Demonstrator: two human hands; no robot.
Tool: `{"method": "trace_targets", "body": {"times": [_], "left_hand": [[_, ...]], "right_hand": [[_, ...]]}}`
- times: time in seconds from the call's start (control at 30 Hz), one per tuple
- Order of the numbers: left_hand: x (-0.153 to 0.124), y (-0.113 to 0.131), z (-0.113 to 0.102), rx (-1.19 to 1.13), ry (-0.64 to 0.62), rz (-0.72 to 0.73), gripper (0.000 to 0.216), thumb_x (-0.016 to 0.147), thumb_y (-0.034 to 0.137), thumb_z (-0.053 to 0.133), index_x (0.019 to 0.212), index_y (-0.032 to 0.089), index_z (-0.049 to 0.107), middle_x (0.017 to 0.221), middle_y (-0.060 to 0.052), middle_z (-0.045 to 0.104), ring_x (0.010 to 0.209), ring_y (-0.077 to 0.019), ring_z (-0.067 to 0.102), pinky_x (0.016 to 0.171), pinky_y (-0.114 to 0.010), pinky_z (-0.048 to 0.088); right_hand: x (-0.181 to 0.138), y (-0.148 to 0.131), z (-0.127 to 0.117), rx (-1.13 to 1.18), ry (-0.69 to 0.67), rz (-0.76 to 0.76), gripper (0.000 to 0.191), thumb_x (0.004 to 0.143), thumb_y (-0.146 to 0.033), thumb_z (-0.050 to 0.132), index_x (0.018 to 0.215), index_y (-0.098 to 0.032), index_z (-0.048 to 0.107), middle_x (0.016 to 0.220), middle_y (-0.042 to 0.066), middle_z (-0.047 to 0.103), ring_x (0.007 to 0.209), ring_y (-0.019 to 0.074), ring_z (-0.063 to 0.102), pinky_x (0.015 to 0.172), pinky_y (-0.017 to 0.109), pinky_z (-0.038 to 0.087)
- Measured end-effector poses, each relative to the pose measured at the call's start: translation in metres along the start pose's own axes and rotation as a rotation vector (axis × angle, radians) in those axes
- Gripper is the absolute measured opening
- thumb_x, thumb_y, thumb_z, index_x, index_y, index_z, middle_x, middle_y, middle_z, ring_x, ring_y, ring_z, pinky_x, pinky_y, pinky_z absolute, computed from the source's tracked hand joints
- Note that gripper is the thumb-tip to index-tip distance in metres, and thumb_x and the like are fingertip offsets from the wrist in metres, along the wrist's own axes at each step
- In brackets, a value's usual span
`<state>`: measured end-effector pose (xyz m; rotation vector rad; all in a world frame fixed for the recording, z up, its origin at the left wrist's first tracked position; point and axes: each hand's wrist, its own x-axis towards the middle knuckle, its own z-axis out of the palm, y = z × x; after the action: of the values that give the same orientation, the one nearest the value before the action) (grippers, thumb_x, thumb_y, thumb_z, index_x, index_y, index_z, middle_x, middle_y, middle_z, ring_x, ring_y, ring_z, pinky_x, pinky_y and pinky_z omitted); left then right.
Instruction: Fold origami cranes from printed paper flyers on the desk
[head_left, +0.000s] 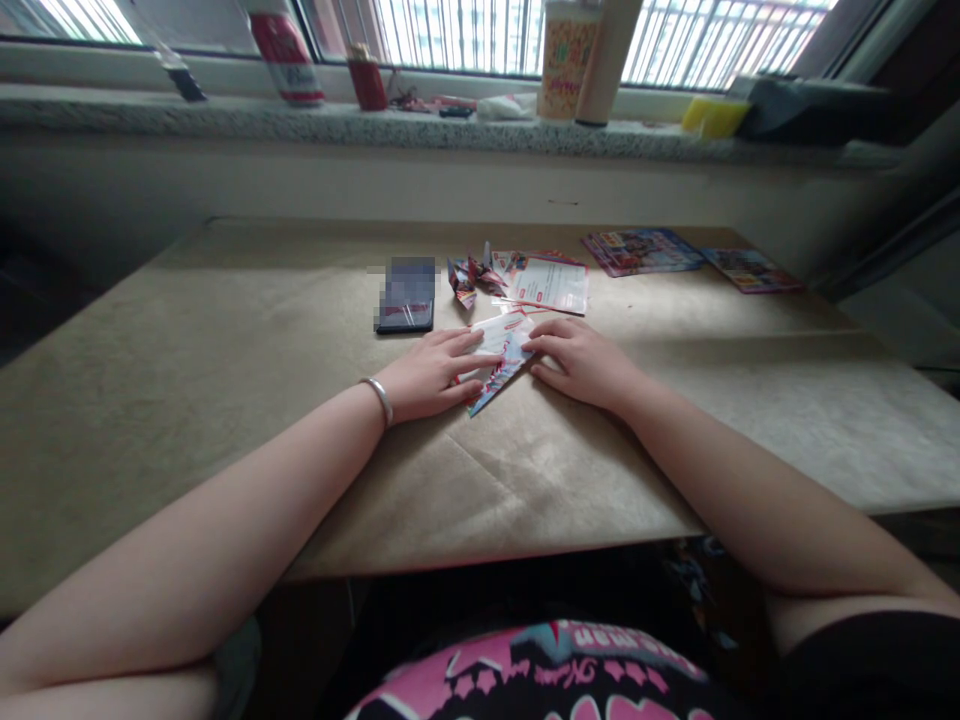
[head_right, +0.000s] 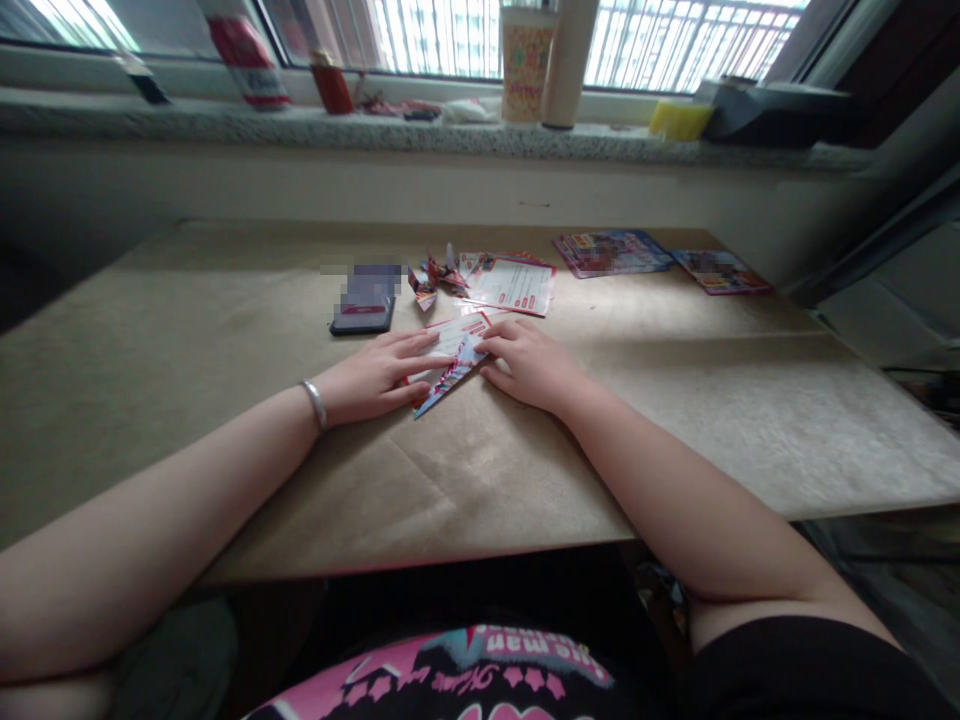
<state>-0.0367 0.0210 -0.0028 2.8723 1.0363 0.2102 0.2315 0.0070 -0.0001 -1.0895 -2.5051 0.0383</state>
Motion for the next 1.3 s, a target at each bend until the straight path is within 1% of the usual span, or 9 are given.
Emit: {"method": "trace_targets", "body": {"times": [0.17, 0.33, 0.5, 0.63, 0.73, 0.87, 1.0, 1.13, 1.3], "left_hand": [[0.001, 0.011, 0.001, 0.108, 0.014, -0.066, 0.049, 0.096, 0.046, 0.041, 0.141, 0.026, 0.048, 0.151, -0.008, 0.040, 0.136, -0.0285, 0.040, 0.114, -0.043, 0.030], [0.000, 0.009, 0.004, 0.139, 0.049, -0.110, 0.050, 0.098, 0.045, 0.033, 0.138, 0.022, 0.051, 0.148, -0.008, 0.045, 0.128, -0.0278, 0.047, 0.109, -0.043, 0.033], [0.000, 0.008, -0.001, 0.101, 0.147, -0.099, 0.041, 0.097, 0.041, 0.036, 0.121, 0.024, 0.065, 0.124, -0.004, 0.066, 0.109, -0.0253, 0.057, 0.099, -0.045, 0.038], [0.000, 0.010, -0.004, 0.061, 0.192, 0.033, 0.035, 0.095, 0.039, 0.043, 0.110, 0.024, 0.071, 0.107, -0.006, 0.071, 0.104, -0.0239, 0.059, 0.099, -0.044, 0.040], [0.001, 0.011, -0.005, -0.007, 0.175, 0.160, 0.034, 0.093, 0.037, 0.047, 0.111, 0.021, 0.071, 0.106, -0.009, 0.069, 0.110, -0.0235, 0.057, 0.100, -0.039, 0.043], [0.001, 0.011, -0.007, -0.060, 0.153, 0.224, 0.029, 0.090, 0.033, 0.052, 0.111, 0.025, 0.070, 0.104, -0.006, 0.069, 0.114, -0.0235, 0.056, 0.110, -0.044, 0.036], [0.001, 0.010, -0.008, -0.099, 0.107, 0.221, 0.032, 0.088, 0.033, 0.056, 0.117, 0.028, 0.067, 0.116, -0.005, 0.066, 0.120, -0.0245, 0.054, 0.114, -0.047, 0.032], [0.001, 0.010, -0.006, -0.093, 0.024, 0.217, 0.051, 0.087, 0.045, 0.059, 0.134, 0.026, 0.055, 0.143, -0.009, 0.051, 0.135, -0.0292, 0.042, 0.116, -0.051, 0.029], [-0.001, 0.010, -0.005, -0.071, -0.005, 0.195, 0.062, 0.085, 0.055, 0.060, 0.139, 0.026, 0.050, 0.147, -0.010, 0.046, 0.136, -0.0308, 0.041, 0.115, -0.050, 0.030]], "right_hand": [[0.002, -0.004, -0.001, -0.030, 0.088, -0.026, 0.023, 0.089, -0.028, 0.057, 0.104, -0.022, 0.072, 0.113, 0.008, 0.068, 0.111, 0.0239, 0.056, 0.101, 0.043, 0.044], [0.003, -0.008, -0.001, -0.008, -0.053, -0.075, 0.027, 0.093, -0.032, 0.052, 0.108, -0.024, 0.072, 0.111, 0.004, 0.072, 0.104, 0.0210, 0.060, 0.096, 0.038, 0.046], [0.006, -0.010, -0.001, -0.106, -0.131, -0.011, 0.036, 0.095, -0.040, 0.047, 0.114, -0.020, 0.070, 0.122, 0.006, 0.069, 0.113, 0.0227, 0.060, 0.103, 0.041, 0.040], [0.006, -0.009, -0.001, -0.203, -0.142, 0.022, 0.044, 0.096, -0.047, 0.042, 0.114, -0.018, 0.070, 0.126, 0.008, 0.066, 0.119, 0.0277, 0.056, 0.108, 0.048, 0.032], [0.005, -0.004, 0.002, -0.221, -0.145, 0.046, 0.046, 0.095, -0.049, 0.042, 0.122, -0.019, 0.065, 0.130, 0.009, 0.063, 0.123, 0.0291, 0.052, 0.108, 0.049, 0.032], [0.003, 0.007, 0.008, -0.230, -0.136, 0.049, 0.045, 0.097, -0.042, 0.040, 0.133, -0.023, 0.057, 0.135, 0.009, 0.058, 0.127, 0.0288, 0.048, 0.107, 0.047, 0.036], [0.002, 0.015, 0.012, -0.208, -0.105, 0.043, 0.044, 0.098, -0.038, 0.039, 0.137, -0.027, 0.055, 0.137, 0.008, 0.055, 0.130, 0.0276, 0.045, 0.110, 0.047, 0.036], [0.002, 0.019, 0.014, -0.176, -0.091, 0.060, 0.043, 0.098, -0.039, 0.039, 0.135, -0.029, 0.056, 0.138, 0.008, 0.055, 0.132, 0.0282, 0.043, 0.110, 0.049, 0.036], [0.001, 0.020, 0.016, -0.151, -0.087, 0.089, 0.042, 0.097, -0.041, 0.041, 0.134, -0.030, 0.057, 0.140, 0.009, 0.053, 0.134, 0.0288, 0.041, 0.110, 0.052, 0.035]]}}
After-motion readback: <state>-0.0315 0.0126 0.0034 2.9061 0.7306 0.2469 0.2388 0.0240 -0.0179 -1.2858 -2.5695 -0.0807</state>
